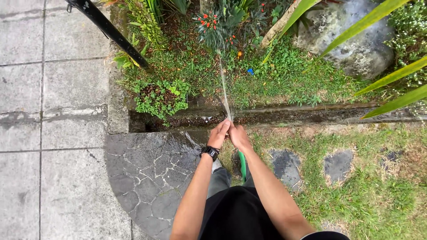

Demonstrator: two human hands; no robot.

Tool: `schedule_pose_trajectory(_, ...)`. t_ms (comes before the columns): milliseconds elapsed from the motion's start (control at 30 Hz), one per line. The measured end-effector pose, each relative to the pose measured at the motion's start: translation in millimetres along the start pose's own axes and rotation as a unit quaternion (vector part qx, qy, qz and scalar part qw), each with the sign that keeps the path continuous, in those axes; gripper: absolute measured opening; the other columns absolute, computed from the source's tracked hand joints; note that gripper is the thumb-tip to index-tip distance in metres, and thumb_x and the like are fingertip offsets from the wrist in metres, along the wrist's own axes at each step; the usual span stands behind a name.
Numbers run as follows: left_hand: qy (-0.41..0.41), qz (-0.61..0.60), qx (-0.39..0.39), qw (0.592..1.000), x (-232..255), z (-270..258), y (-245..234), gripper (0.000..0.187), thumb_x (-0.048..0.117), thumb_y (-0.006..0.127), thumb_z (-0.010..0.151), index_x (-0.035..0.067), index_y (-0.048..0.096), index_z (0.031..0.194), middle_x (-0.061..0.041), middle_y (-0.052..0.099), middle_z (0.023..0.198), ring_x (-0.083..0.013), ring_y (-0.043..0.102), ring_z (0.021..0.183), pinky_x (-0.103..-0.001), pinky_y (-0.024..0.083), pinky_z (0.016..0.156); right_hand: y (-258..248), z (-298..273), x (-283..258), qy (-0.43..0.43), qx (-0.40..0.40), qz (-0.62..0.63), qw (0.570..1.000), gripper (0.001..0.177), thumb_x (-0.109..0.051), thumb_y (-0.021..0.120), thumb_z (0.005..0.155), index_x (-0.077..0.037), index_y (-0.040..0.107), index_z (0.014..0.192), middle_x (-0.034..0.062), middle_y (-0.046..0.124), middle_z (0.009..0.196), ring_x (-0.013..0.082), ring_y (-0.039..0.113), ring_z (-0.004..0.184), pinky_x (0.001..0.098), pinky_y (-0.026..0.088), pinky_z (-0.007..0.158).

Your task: Watering several garden plants and grass using a green garden hose.

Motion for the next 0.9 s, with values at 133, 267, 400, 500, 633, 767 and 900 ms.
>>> schedule_pose_trajectory(133,0.083,0.026,-0.005,0.996,8,-1,-2,0.058,0.048,0.054,0.104,0.008,0.057,0.146,-0.013,0.065,0.141,-0.0218,0.062,0.129,-0.033,0.048,0.106,-3,8,13,-0.029,0.003,-0.018,0.999,0.060,-0.044,0.037,0.101,0.008,0.068,0.097,0.0133,0.063,0.061,0.0189,0.059,0.050,0.0412,0.047,0.054)
schedule_pose_trajectory(267,0.056,0.068,0.017,0.996,17,-14,1,0.062,0.048,0.055,0.099,0.007,0.054,0.145,-0.017,0.065,0.140,-0.0265,0.063,0.129,-0.037,0.049,0.105,-10,12,20,0.000,0.016,0.004,1.000,0.063,-0.048,0.039,0.100,0.009,0.065,0.093,0.0127,0.057,0.065,0.0230,0.054,0.053,0.0484,0.046,0.056)
schedule_pose_trajectory(400,0.077,0.269,0.001,0.960,24,-22,9,0.070,0.054,0.053,0.099,0.008,0.050,0.151,-0.024,0.059,0.141,-0.0361,0.059,0.129,-0.040,0.046,0.109,-15,17,19,-0.009,0.029,0.018,0.999,0.063,-0.051,0.041,0.096,0.006,0.067,0.088,0.0106,0.059,0.064,0.0223,0.055,0.053,0.0449,0.045,0.053)
schedule_pose_trajectory(500,0.125,0.249,-0.009,0.960,24,-24,14,0.072,0.057,0.054,0.100,0.004,0.049,0.149,-0.025,0.059,0.143,-0.0360,0.059,0.132,-0.042,0.045,0.111,-21,24,27,-0.007,0.040,0.045,0.998,0.066,-0.053,0.043,0.097,0.009,0.064,0.088,0.0111,0.057,0.066,0.0244,0.053,0.053,0.0472,0.041,0.053)
schedule_pose_trajectory(633,0.087,0.222,-0.018,0.971,36,-31,19,0.072,0.054,0.054,0.095,0.007,0.050,0.149,-0.022,0.065,0.138,-0.0322,0.063,0.127,-0.040,0.047,0.108,-21,31,37,-0.048,0.039,0.043,0.997,0.068,-0.053,0.045,0.097,0.011,0.067,0.086,0.0137,0.060,0.067,0.0241,0.056,0.058,0.0455,0.043,0.056)
schedule_pose_trajectory(767,0.089,0.165,-0.024,0.982,34,-32,21,0.070,0.051,0.055,0.098,0.004,0.049,0.149,-0.021,0.064,0.140,-0.0304,0.064,0.128,-0.039,0.051,0.106,-25,19,20,-0.077,0.041,0.031,0.996,0.063,-0.051,0.044,0.094,0.006,0.070,0.083,0.0128,0.067,0.068,0.0213,0.062,0.061,0.0400,0.048,0.058)
schedule_pose_trajectory(900,0.084,0.153,-0.034,0.984,23,-25,21,0.070,0.050,0.054,0.100,0.003,0.045,0.151,-0.021,0.059,0.144,-0.0316,0.062,0.130,-0.039,0.049,0.108,-33,25,30,-0.028,0.052,0.065,0.996,0.065,-0.052,0.043,0.100,0.006,0.062,0.079,0.0113,0.057,0.064,0.0234,0.051,0.054,0.0435,0.041,0.052)
Point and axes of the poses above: each hand's wrist, its own z-axis towards the middle knuckle, its own y-axis out of the palm, x = y × z, the point moved 6 cm from there along z, towards the middle knuckle
